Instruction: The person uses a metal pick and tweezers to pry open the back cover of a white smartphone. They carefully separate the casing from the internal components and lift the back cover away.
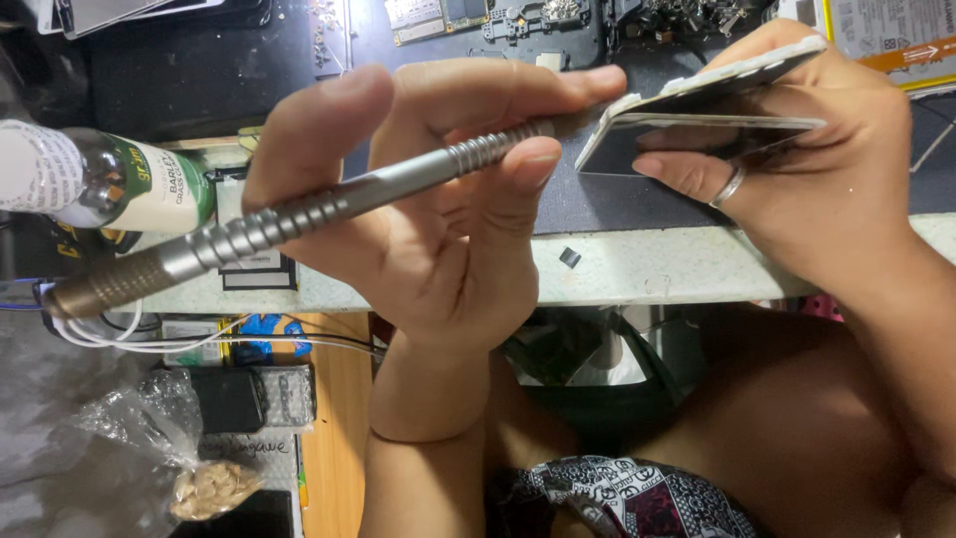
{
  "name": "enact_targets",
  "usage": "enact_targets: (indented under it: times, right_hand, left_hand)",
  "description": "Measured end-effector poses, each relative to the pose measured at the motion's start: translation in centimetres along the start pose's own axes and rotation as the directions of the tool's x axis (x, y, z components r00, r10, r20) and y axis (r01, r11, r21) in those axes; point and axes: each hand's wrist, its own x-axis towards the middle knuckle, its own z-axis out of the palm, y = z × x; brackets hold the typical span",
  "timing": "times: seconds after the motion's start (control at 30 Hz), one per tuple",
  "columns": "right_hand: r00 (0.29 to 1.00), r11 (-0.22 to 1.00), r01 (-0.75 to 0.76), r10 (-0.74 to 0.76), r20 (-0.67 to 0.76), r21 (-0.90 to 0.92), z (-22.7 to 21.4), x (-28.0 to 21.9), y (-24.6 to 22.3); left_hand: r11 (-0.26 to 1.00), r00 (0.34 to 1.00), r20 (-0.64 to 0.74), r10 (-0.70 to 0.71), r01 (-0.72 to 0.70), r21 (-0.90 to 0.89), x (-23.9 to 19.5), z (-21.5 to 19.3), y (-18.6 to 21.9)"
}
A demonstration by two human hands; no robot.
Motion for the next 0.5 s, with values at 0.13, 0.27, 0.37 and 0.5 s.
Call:
enact_targets:
  times: [0.13,0.27,0.37,0.5]
  right_hand:
    - [0.999,0.998,0.039,-0.038,0.009,-0.051,-0.1,-0.4,0.5]
    - [0.987,0.969,0.159,-0.156,0.031,-0.187,-0.5,-0.6,0.7]
    - [0.980,0.953,0.196,-0.188,0.056,-0.231,-0.8,-0.9,0.6]
    - [0.976,0.901,0.219,-0.207,0.072,-0.375,-1.2,-1.2,0.2]
  left_hand:
    - [0.998,0.998,0.028,-0.048,0.046,0.050,0.2,-0.2,0.9]
    - [0.995,0.996,0.047,-0.076,0.073,0.073,0.5,-0.3,1.0]
    - [0.994,0.995,0.050,-0.085,0.081,0.079,0.4,-0.3,0.9]
    - [0.993,0.994,0.059,-0.090,0.085,0.085,0.4,-0.2,0.9]
